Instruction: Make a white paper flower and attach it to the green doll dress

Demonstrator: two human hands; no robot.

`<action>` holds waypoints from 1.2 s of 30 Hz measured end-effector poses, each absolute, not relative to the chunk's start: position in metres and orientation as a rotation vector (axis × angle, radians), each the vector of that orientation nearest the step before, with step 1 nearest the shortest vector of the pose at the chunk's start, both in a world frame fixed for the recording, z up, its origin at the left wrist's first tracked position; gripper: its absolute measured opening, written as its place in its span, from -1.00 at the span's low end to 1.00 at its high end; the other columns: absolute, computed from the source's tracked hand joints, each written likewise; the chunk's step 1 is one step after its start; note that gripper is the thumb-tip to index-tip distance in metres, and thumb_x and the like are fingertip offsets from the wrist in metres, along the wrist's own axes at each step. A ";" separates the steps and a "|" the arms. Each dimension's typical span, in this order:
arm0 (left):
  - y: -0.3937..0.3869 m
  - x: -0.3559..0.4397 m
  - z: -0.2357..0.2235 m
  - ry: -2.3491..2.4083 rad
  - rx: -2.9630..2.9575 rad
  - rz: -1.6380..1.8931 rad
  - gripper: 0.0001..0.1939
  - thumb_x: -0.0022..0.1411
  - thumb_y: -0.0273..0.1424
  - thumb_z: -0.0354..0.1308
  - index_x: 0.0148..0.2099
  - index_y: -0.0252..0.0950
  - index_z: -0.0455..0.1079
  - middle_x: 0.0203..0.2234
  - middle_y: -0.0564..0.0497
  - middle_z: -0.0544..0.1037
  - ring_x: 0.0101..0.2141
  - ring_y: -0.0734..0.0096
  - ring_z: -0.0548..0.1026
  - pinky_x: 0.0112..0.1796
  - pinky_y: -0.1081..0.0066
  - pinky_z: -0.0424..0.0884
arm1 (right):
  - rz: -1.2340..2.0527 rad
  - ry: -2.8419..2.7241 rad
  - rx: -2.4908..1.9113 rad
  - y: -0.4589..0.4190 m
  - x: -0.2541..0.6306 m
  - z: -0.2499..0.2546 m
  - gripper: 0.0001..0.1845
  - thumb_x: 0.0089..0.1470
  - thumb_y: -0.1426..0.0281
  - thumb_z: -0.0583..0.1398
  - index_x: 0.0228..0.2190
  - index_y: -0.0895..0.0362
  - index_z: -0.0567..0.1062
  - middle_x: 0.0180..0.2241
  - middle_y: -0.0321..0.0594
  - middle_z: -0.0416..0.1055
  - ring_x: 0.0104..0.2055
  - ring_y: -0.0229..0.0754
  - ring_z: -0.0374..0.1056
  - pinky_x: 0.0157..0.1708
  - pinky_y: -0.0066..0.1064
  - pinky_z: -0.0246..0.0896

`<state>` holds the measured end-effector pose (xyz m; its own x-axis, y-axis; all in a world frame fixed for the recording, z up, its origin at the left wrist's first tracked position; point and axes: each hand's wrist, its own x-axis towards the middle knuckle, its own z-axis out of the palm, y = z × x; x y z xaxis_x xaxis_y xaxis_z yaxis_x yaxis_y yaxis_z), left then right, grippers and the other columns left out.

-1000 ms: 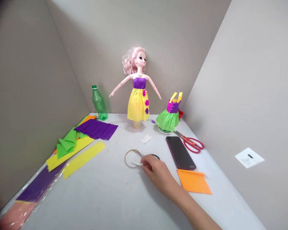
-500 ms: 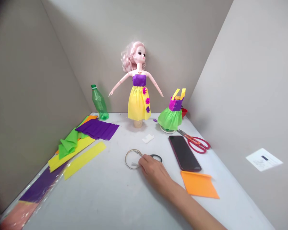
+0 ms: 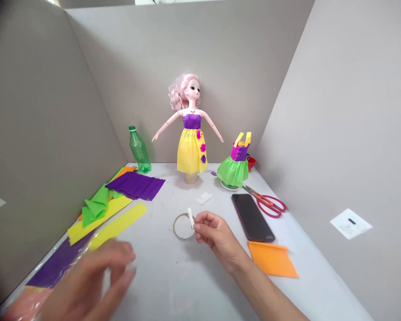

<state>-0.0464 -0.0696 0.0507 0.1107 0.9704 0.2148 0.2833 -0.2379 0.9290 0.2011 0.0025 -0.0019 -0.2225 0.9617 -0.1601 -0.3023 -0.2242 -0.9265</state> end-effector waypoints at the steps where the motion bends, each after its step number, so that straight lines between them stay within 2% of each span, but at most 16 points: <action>1: -0.050 -0.037 0.052 1.264 1.603 1.206 -0.91 0.17 -0.27 0.23 -0.30 -0.15 0.46 -0.52 0.04 0.43 -0.42 0.32 0.38 -0.30 0.32 0.39 | 1.699 -0.939 -0.937 0.001 0.200 -0.002 -0.74 -0.09 0.33 0.39 -0.41 0.13 0.43 -0.55 -0.40 0.31 -0.52 -0.38 0.17 -0.46 -0.52 0.07; 3: -0.013 -0.019 0.051 1.200 1.495 1.145 -0.84 0.17 -0.24 0.22 -0.32 -0.21 0.40 -0.50 0.07 0.40 -0.43 0.40 0.34 -0.37 0.44 0.32 | 1.790 -0.884 -0.852 -0.002 0.197 -0.002 -0.74 -0.08 0.35 0.40 -0.42 0.14 0.43 -0.55 -0.38 0.33 -0.51 -0.38 0.18 -0.46 -0.54 0.08; 5: 0.014 -0.006 0.043 1.067 1.385 1.044 -0.83 0.15 -0.26 0.23 -0.30 -0.25 0.39 -0.45 0.08 0.40 -0.38 0.43 0.33 -0.33 0.48 0.29 | 1.819 -0.866 -0.810 -0.004 0.196 -0.004 -0.73 -0.08 0.34 0.40 -0.42 0.15 0.43 -0.54 -0.36 0.35 -0.51 -0.38 0.20 -0.45 -0.54 0.10; 10: 0.033 0.009 0.010 0.943 1.266 0.920 -0.82 0.18 -0.25 0.21 -0.31 -0.28 0.42 -0.40 0.06 0.47 -0.34 0.42 0.36 -0.24 0.47 0.26 | 1.762 -0.917 -0.829 -0.004 0.199 -0.009 -0.71 -0.07 0.31 0.40 -0.41 0.15 0.42 -0.53 -0.33 0.41 -0.49 -0.35 0.27 -0.41 -0.52 0.14; 16: 0.025 0.005 -0.001 0.880 1.231 0.862 -0.79 0.19 -0.25 0.24 -0.14 -0.21 0.48 -0.25 0.04 0.51 -0.20 0.38 0.40 -0.13 0.46 0.27 | 1.777 -0.969 -0.879 -0.005 0.197 -0.013 -0.69 -0.13 0.31 0.43 -0.44 0.17 0.44 -0.52 -0.37 0.34 -0.48 -0.33 0.31 -0.41 -0.49 0.17; 23: 0.023 0.002 -0.006 0.782 1.201 0.783 -0.82 0.18 -0.26 0.27 -0.23 -0.25 0.45 -0.40 0.08 0.47 -0.31 0.45 0.39 -0.21 0.49 0.28 | 1.831 -0.976 -0.901 -0.006 0.190 -0.017 -0.69 -0.14 0.31 0.43 -0.45 0.18 0.44 -0.53 -0.37 0.32 -0.49 -0.33 0.30 -0.41 -0.48 0.18; 36: 0.022 0.000 -0.011 0.753 1.149 0.774 -0.81 0.18 -0.28 0.26 -0.22 -0.28 0.41 -0.39 0.06 0.43 -0.32 0.43 0.35 -0.22 0.45 0.24 | 1.892 -0.869 -0.897 -0.007 0.191 -0.017 -0.70 -0.16 0.36 0.44 -0.45 0.19 0.45 -0.54 -0.38 0.32 -0.51 -0.36 0.29 -0.43 -0.50 0.21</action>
<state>0.0002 0.0219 -0.0111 0.5284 0.8408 -0.1177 -0.1408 0.2235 0.9645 0.1908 -0.0069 -0.0169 -0.3843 0.8894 -0.2475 -0.3918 -0.3998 -0.8287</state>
